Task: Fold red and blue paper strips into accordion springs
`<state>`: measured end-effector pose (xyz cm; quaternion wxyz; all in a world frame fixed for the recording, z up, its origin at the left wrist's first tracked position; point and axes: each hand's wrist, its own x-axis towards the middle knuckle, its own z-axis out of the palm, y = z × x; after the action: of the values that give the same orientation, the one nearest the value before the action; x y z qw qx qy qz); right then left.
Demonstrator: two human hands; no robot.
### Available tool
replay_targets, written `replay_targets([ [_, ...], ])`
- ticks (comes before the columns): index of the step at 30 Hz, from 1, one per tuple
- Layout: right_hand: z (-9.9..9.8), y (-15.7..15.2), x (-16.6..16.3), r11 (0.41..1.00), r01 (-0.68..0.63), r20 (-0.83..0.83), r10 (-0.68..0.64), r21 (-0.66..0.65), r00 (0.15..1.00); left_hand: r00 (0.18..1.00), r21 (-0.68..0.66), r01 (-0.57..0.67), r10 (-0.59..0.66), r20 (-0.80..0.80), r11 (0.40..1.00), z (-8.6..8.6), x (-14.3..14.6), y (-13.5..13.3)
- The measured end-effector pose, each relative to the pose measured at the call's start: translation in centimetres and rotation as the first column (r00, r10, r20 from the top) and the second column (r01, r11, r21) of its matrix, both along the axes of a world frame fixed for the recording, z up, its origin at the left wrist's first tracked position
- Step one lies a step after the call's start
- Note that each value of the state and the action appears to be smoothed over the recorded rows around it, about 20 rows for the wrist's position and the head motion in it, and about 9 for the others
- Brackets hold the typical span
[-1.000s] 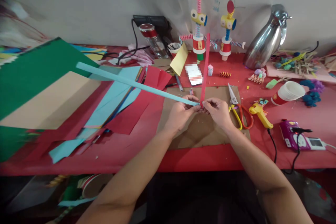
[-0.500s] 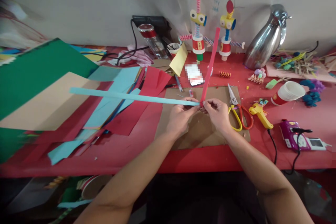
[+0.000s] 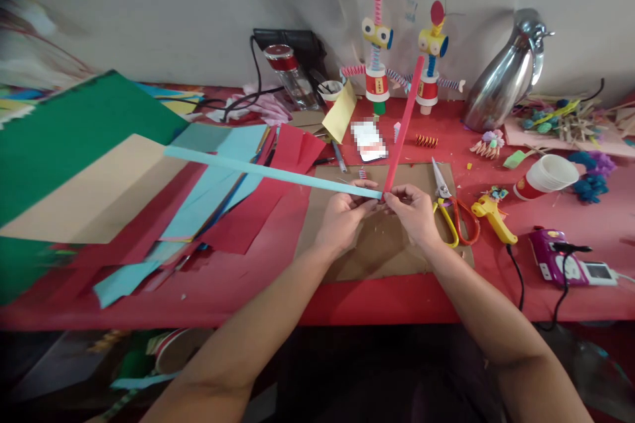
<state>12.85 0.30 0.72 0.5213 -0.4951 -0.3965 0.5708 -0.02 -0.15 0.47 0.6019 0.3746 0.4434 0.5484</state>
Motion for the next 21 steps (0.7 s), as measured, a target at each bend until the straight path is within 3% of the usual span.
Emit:
replay_targets([
  [6, 0.0, 0.3, 0.2, 1.0, -0.007, -0.017, 0.007, -0.022, 1.0, 0.99, -0.026, 0.061, -0.058, 0.128, 0.998, -0.8, 0.2, 0.5],
  [14, -0.3, 0.6, 0.4, 0.998, -0.043, -0.043, 0.041, -0.054, 0.998, 0.968, -0.196, 0.039, 0.011, 0.249, 0.98, -0.7, 0.2, 0.7],
  [21, -0.6, 0.6, 0.2, 0.999, -0.032, 0.011, 0.032, -0.033, 0.999, 0.972, -0.25, 0.033, 0.027, 0.233, 0.968, -1.3, 0.2, 0.8],
])
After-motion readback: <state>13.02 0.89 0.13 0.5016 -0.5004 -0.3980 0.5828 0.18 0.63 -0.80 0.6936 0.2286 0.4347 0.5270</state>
